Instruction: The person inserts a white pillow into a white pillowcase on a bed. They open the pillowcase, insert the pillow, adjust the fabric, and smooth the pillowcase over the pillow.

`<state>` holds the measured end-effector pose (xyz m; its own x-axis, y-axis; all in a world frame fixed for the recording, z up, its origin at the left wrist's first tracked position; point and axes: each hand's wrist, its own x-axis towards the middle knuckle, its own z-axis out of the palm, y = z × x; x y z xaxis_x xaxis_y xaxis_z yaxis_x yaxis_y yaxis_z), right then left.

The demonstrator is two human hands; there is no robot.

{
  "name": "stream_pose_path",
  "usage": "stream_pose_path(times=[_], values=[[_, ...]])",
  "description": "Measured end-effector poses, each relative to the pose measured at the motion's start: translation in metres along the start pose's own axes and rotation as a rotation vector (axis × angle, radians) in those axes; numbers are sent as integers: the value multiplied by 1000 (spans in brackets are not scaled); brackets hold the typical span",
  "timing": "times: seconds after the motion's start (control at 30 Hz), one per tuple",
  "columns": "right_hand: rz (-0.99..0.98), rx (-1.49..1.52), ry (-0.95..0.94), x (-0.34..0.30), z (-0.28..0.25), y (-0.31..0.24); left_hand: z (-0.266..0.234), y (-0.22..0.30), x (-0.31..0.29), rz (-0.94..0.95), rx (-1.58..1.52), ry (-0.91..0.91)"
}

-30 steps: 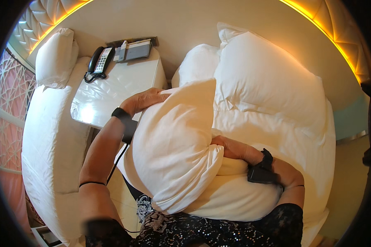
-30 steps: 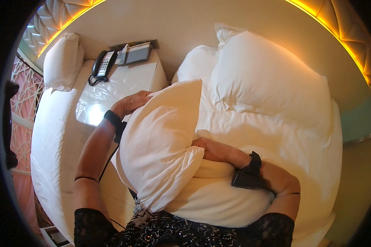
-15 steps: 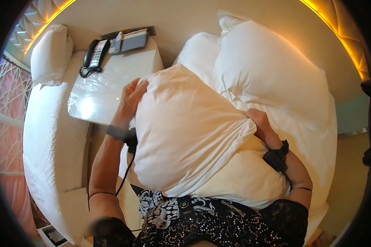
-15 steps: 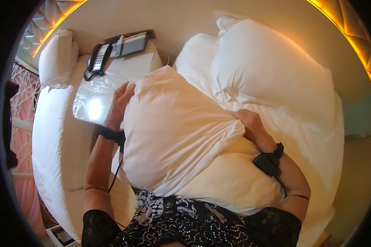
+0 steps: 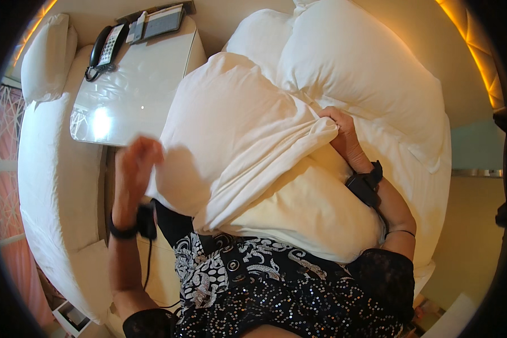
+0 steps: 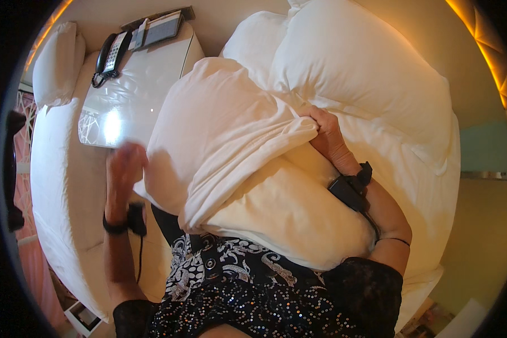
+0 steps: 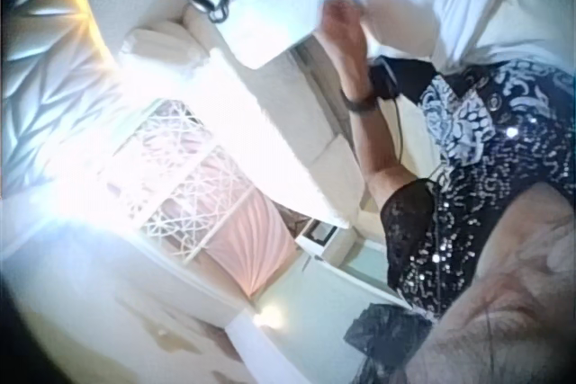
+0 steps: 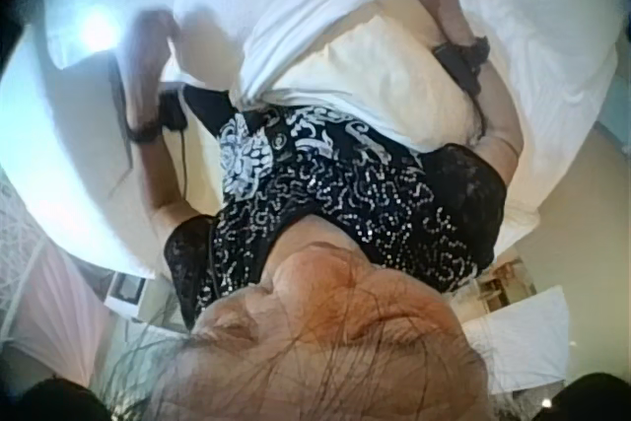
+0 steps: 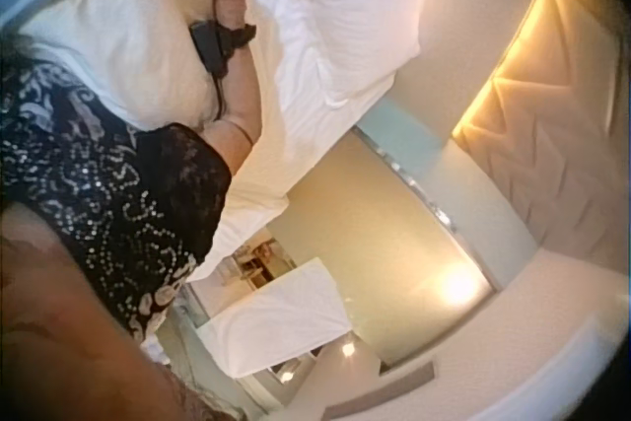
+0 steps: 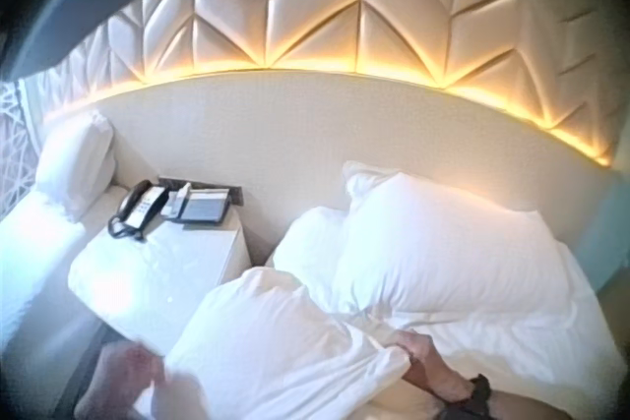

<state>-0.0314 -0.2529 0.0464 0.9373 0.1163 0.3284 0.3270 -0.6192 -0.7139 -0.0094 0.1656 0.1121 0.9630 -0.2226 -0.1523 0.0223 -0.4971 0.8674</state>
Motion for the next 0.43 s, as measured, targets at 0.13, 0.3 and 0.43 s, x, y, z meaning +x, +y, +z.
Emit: stream_pose_path(times=[0.13,0.3,0.43], values=[[-22,45,-25,14,1,-34,39,10,-76,180,188,-271],[-229,-29,-189,25,2,-62,88,-18,-94,313,497,-57],[-326,-16,-497,29,-3,-90,93,-19,-99,258,280,-246]])
